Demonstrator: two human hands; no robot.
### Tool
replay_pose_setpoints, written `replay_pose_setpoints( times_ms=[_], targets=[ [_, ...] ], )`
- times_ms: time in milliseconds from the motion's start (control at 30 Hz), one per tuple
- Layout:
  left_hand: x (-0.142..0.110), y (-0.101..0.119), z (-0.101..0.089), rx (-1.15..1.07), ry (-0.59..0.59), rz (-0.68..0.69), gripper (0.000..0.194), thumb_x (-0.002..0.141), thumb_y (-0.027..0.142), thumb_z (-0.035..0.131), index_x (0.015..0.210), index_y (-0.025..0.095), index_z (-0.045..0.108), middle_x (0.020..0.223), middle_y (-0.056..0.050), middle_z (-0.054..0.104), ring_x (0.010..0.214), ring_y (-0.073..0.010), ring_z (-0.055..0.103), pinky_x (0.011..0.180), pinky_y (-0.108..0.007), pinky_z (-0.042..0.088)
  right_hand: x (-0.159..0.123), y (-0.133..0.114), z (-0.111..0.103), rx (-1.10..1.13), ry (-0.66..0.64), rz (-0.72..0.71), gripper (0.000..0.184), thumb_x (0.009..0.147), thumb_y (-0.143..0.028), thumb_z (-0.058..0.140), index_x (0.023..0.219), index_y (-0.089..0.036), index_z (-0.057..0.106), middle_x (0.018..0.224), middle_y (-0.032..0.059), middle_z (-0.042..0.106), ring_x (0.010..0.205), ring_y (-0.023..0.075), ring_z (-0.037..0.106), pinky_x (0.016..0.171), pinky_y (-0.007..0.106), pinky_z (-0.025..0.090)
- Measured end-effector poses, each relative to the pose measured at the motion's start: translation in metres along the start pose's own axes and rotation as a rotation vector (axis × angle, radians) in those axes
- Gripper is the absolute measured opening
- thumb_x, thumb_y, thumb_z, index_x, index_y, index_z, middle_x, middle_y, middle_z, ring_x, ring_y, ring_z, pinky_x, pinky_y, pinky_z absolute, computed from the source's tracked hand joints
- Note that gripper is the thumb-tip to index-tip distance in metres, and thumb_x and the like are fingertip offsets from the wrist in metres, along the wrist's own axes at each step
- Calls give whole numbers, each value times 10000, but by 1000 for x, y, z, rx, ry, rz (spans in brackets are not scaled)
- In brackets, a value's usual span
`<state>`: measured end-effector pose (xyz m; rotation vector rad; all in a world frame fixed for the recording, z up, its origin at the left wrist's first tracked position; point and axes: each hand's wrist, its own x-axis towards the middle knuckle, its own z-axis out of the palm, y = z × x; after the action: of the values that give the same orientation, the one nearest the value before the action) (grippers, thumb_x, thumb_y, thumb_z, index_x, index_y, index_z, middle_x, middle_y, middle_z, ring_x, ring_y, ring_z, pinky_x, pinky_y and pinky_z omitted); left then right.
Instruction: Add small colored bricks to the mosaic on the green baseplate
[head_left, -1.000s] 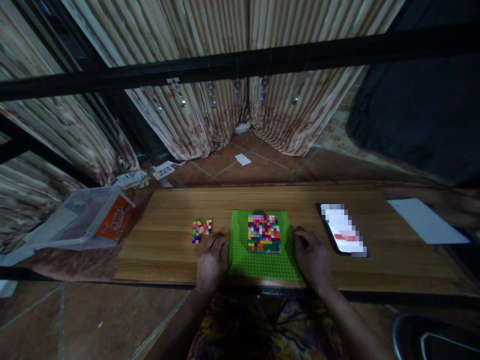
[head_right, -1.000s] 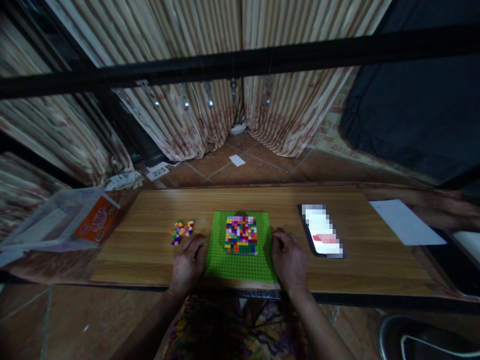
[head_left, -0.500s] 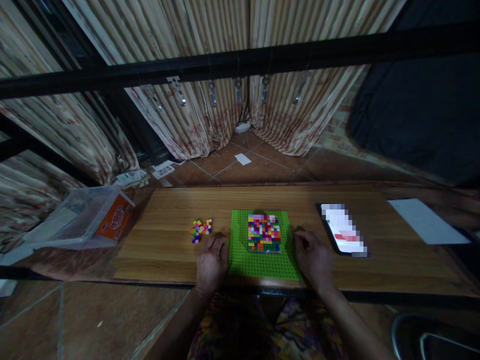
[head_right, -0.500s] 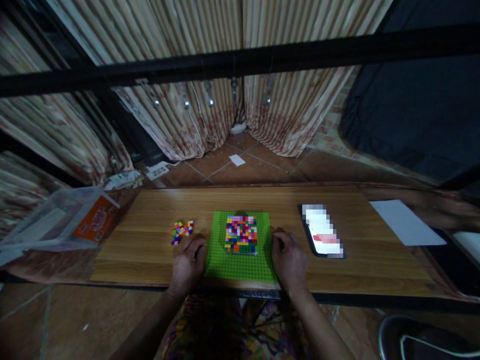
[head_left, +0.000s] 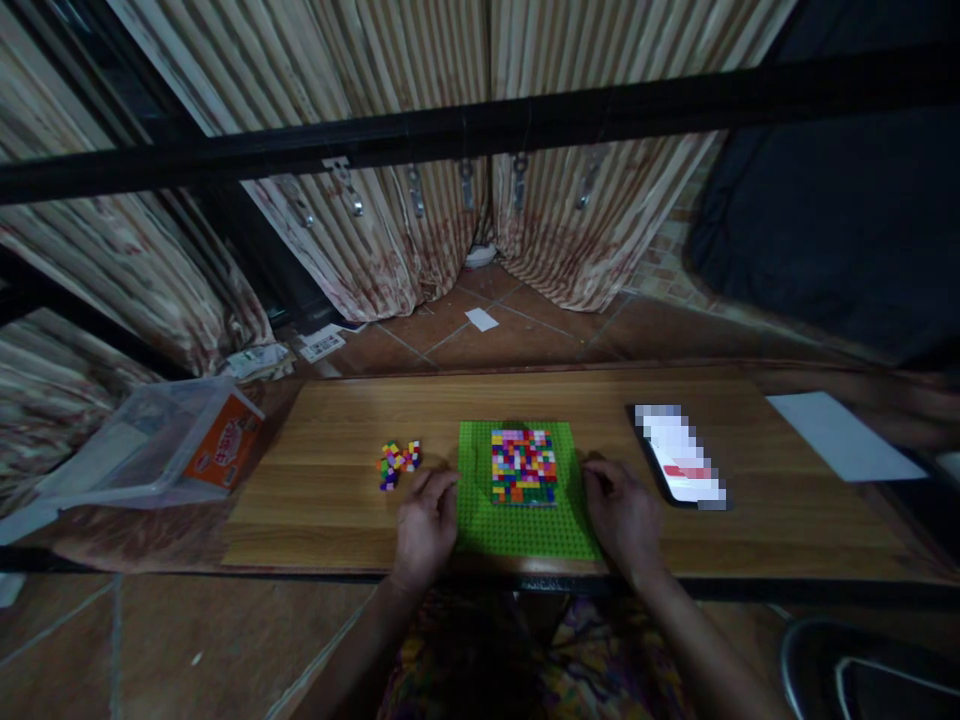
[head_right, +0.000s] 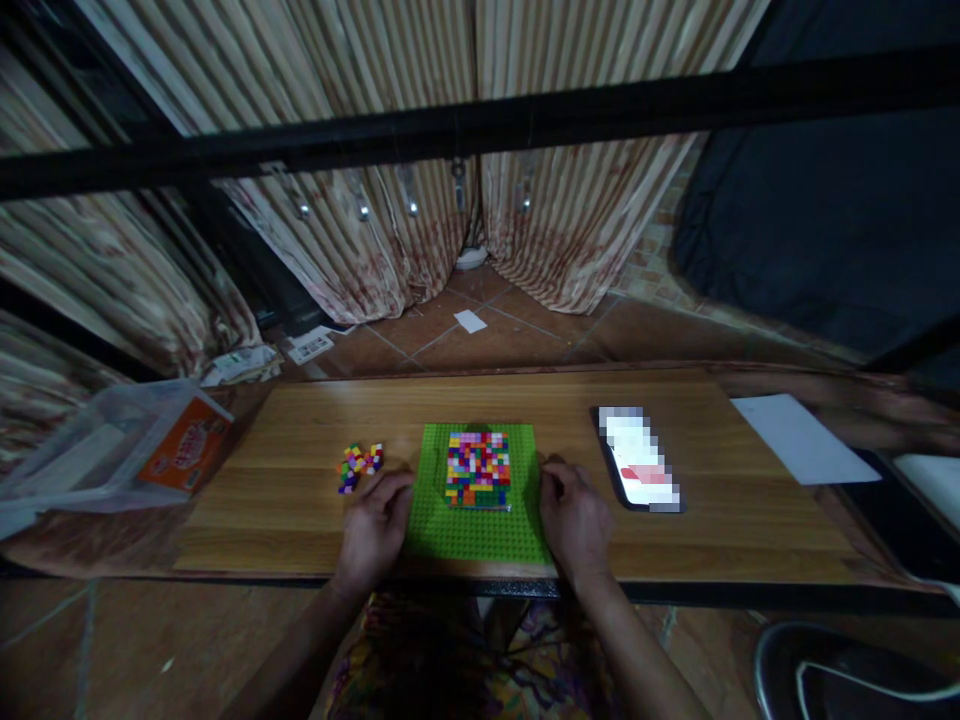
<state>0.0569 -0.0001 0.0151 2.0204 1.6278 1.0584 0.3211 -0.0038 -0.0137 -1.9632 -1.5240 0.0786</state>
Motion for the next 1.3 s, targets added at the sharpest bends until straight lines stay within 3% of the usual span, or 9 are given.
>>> replay_pose_setpoints(
  times_ms=[200,333,633,1133,1300],
  targets=[
    [17,45,2,-84,-11,87,179,886,149,522,988,224,649,930,-13,662,879,-131,635,798,-238,510,0,-1,0,4,-7,6,244,868,-307,477,905,-205,696,929,59,686,682,160,610,560,244,362],
    [23,58,14,-36,-75,98,201,870,151,547,1035,221,636,967,-22,675,899,-151,640,796,-262,521,0,-3,-1,7,-20,26,236,869,-302,482,908,-210,696,953,54,684,693,156,610,564,243,360],
    [25,68,39,179,-120,84,189,858,182,552,1025,221,631,943,-37,679,853,-184,628,764,-304,506,1,-1,0,49,-23,14,248,879,-304,465,903,-210,693,921,61,687,706,162,613,579,249,375],
    [36,65,42,240,-177,130,244,843,146,580,1068,232,622,989,-30,687,896,-200,620,811,-322,478,0,-2,0,40,-24,27,233,871,-293,476,921,-215,690,935,60,683,711,168,620,579,252,378],
    [36,62,42,238,-158,148,141,862,180,569,962,235,652,942,-24,681,864,-186,611,790,-311,475,1,-3,-1,35,-32,33,239,873,-303,469,921,-222,689,926,57,679,704,164,621,577,249,380]
  ],
)
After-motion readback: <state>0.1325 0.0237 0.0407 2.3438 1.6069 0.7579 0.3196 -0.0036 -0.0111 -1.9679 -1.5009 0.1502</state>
